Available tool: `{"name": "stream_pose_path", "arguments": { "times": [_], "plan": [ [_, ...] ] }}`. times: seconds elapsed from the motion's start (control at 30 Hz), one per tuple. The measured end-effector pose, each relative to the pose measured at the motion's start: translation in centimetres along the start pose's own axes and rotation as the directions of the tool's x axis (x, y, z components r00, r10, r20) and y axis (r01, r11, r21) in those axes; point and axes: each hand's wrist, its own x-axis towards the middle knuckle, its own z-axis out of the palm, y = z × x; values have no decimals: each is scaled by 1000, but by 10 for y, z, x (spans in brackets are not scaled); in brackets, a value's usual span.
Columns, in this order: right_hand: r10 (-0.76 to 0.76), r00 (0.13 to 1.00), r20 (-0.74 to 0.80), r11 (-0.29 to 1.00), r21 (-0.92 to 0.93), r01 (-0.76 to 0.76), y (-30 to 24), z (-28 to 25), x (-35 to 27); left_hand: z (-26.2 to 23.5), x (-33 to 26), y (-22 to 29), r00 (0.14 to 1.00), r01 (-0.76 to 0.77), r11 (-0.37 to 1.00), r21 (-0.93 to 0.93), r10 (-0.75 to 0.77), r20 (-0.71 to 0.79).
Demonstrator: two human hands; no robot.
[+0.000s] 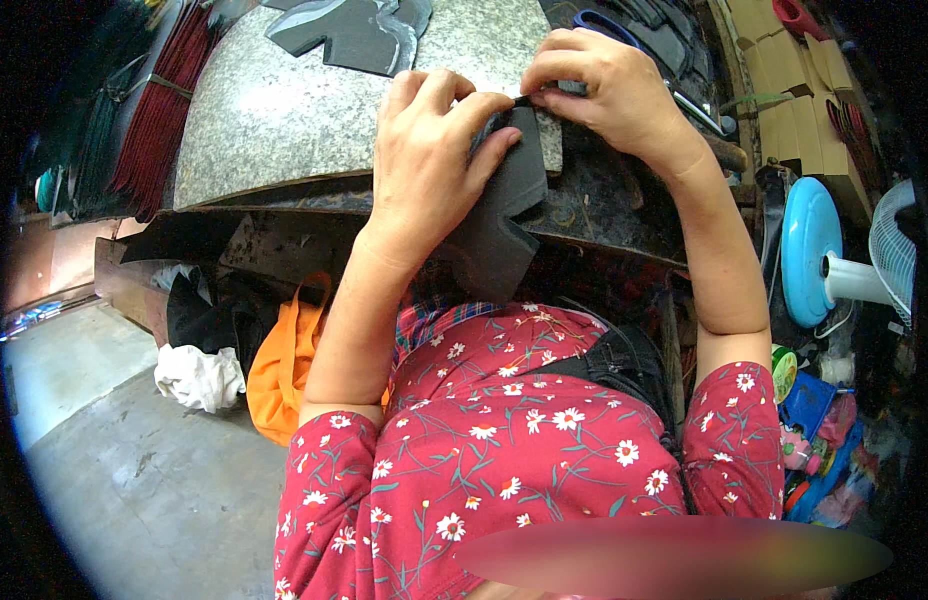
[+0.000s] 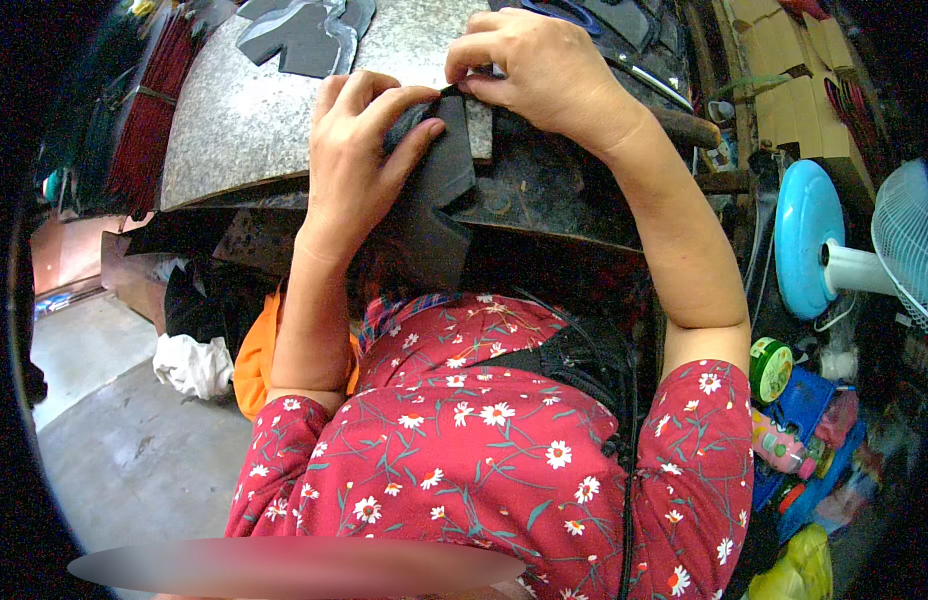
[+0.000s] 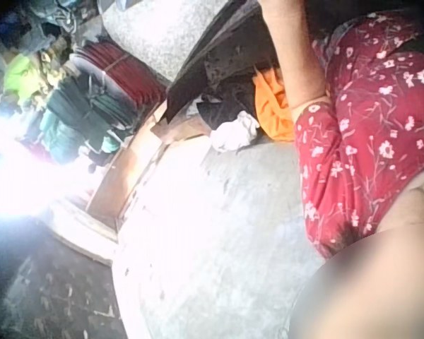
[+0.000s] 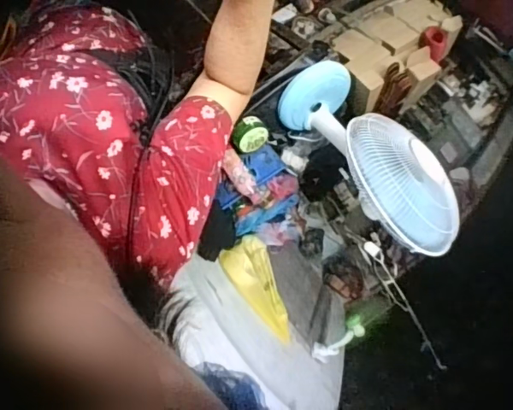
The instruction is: The person uses shears to cut a black leather piece into a specific shape. They repeatedly trim the edges, rotate the piece, and inspect the cut lines while working at a cluttered table.
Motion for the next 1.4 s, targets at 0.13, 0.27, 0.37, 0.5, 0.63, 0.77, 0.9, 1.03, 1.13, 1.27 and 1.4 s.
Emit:
{"name": "stream_pose_path", "arguments": {
  "times": [0.13, 0.27, 0.37, 0.5, 0.63, 0.77, 0.9, 1.03, 1.13, 1.27, 1.4],
  "plan": [
    [-86, 995, 42, 996, -35, 87, 1, -4, 0, 0, -2, 0, 1000, -12, 1000, 1, 12, 4],
    [-166, 985, 43, 969, -178, 171, 3, -4, 1, 3, 0, 1, 997, 21, 1000, -15, -22, -67],
    [-165, 985, 49, 959, -223, 172, 2, -3, 1, 4, 0, 0, 997, 11, 1000, -7, -12, -79],
    [-145, 988, 55, 962, -224, 154, 0, -5, 0, 4, -1, -1, 997, -46, 999, -6, 46, -58],
    [-160, 985, 63, 964, -204, 169, 0, -7, 0, 5, -2, 0, 996, -59, 998, 4, 59, -65],
    [-143, 987, 68, 970, -189, 153, -2, -8, 0, 6, -3, 1, 996, -56, 998, 14, 57, -69],
    [-179, 980, 89, 953, -231, 195, -7, -13, -1, 7, -4, 0, 996, -59, 998, 20, 60, -72],
    [-163, 981, 103, 930, -315, 188, -13, -14, -5, 7, -4, 0, 997, -52, 998, 25, 53, -55],
    [-117, 989, 90, 927, -346, 141, -13, -13, -6, 1, -7, 2, 999, -6, 999, 46, 8, -41],
    [-130, 988, 84, 935, -322, 150, -9, -14, -6, -9, -15, 7, 992, 129, 980, 153, -126, -29],
    [-164, 983, 82, 927, -328, 182, -5, -17, -7, -7, -16, 6, 993, 120, 984, 131, -121, -2]
  ]
}}
